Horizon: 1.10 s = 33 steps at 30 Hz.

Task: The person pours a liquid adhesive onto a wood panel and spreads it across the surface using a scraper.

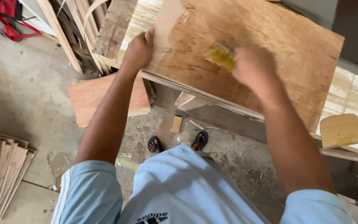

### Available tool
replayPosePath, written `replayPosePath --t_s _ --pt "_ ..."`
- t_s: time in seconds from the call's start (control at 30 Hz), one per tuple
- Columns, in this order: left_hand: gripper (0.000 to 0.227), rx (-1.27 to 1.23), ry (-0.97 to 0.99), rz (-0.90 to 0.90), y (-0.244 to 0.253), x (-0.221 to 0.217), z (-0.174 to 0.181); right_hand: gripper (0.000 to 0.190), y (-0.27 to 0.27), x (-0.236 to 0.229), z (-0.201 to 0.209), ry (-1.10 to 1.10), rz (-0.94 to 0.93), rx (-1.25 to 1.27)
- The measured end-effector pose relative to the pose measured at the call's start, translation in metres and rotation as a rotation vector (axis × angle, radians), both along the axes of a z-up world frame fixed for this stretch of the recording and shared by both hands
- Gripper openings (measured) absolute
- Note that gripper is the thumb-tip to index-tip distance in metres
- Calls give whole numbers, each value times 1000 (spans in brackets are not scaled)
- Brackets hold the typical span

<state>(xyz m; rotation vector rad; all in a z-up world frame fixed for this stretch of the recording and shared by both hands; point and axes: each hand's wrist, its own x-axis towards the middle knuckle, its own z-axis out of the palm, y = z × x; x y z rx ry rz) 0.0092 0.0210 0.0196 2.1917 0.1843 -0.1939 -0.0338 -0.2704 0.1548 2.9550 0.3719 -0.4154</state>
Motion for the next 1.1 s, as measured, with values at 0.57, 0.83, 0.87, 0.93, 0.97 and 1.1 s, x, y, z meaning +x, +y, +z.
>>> replayPosePath --t_s 0.57,0.83,0.87,0.93,0.97,1.1 --pt "66 179 -245 319 11 -7 -38 68 -241 -50 -27 314 396 1" --pt "67 98 -186 394 -2 -15 -17 78 -316 -81 -9 443 215 -152" --pt "68 77 -162 412 -3 -16 -15 77 -311 -83 2 525 113 -274" --pt "66 88 -172 397 3 -13 -26 66 -306 -86 16 615 81 -440" --pt "64 107 -185 378 8 -10 -29 58 -302 -88 21 702 46 -597" --pt "67 57 -197 370 -2 -15 -14 70 -386 -111 11 555 -412 4"
